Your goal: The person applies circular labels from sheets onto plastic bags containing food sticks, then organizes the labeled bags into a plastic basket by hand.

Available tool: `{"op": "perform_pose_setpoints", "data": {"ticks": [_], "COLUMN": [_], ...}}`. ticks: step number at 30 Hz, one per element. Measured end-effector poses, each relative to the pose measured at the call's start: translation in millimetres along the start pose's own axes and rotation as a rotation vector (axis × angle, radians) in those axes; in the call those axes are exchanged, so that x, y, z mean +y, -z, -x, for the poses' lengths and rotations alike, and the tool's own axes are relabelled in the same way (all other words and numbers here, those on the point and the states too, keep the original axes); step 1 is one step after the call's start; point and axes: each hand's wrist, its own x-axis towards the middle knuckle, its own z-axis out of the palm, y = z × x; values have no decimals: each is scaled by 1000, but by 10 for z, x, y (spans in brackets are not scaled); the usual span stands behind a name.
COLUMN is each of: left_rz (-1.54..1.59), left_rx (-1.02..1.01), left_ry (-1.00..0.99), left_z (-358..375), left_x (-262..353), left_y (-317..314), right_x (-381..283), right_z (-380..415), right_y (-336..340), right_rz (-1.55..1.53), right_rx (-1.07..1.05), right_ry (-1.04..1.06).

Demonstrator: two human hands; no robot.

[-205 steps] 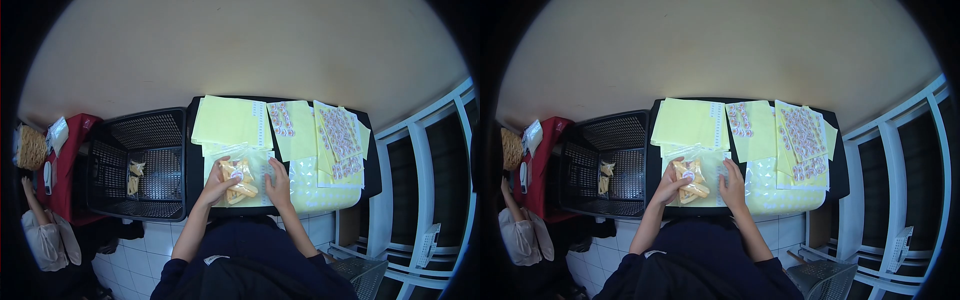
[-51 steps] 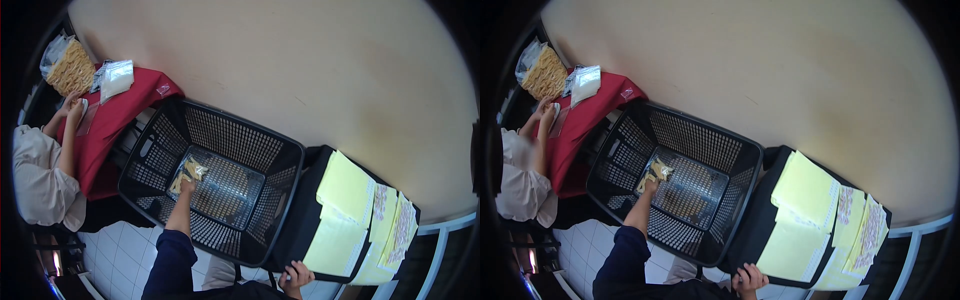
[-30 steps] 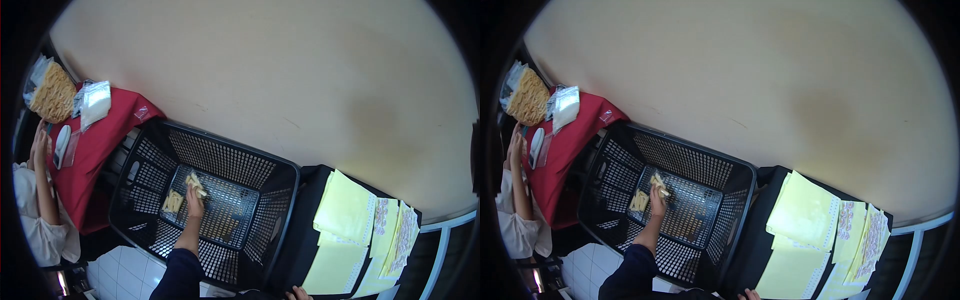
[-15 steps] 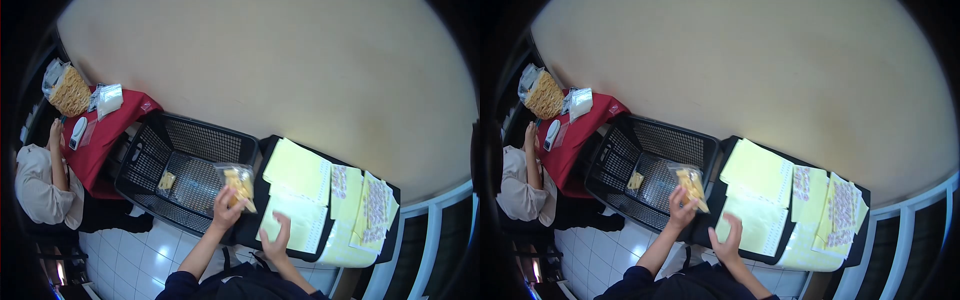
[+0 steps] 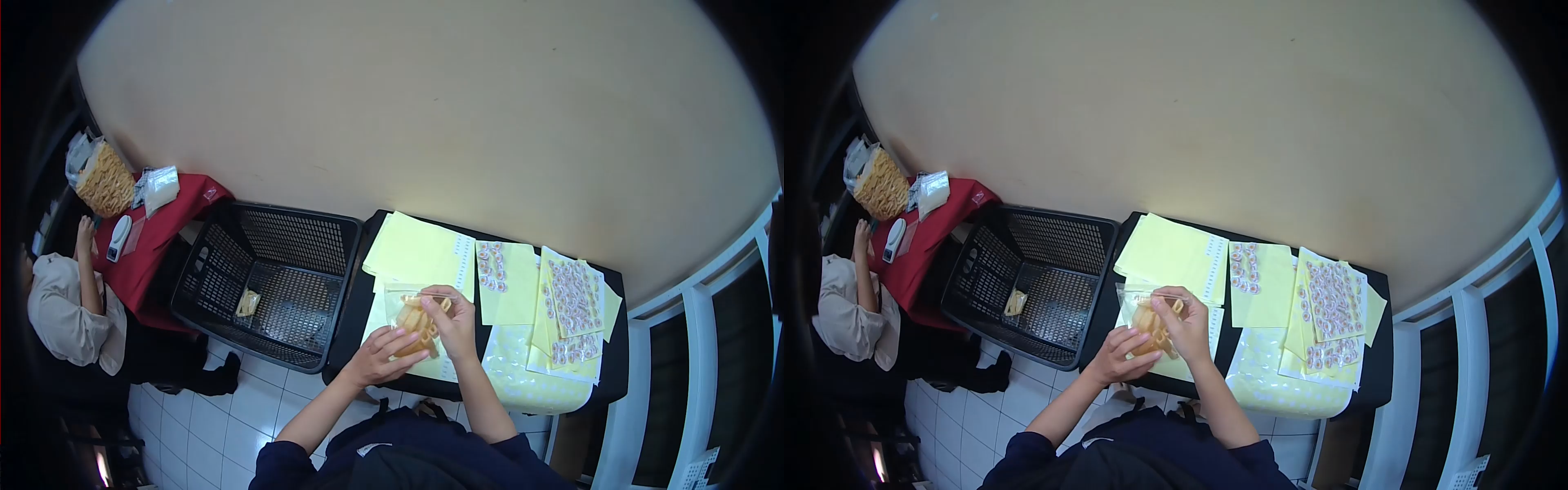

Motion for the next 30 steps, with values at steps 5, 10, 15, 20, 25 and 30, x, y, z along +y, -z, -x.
{"op": "perform_pose_setpoints", "data": {"ticks": [5, 10, 15, 20, 25, 30], "left_rz": [598, 1134, 1213, 1226, 1148, 1230], "left_rx": [216, 115, 248, 255, 285, 296], "left_ry": [636, 864, 839, 904, 892, 863], "left_z": [-479, -851, -931, -975, -929, -1003], "left_x": [-17, -46, -6, 15, -7, 8], "left_y": [117, 28, -5, 61, 108, 295], "right_x": [-80, -171, -206, -237, -276, -398], "right_z": [-8, 18, 25, 6, 25, 56], "right_y": [179, 136, 103, 88, -8, -68], "right_rz": [-55, -150, -36, -6, 43, 35], "right_rx": [-11, 23, 44, 48, 73, -41], "right_ry": [40, 16, 153, 170, 194, 176]}}
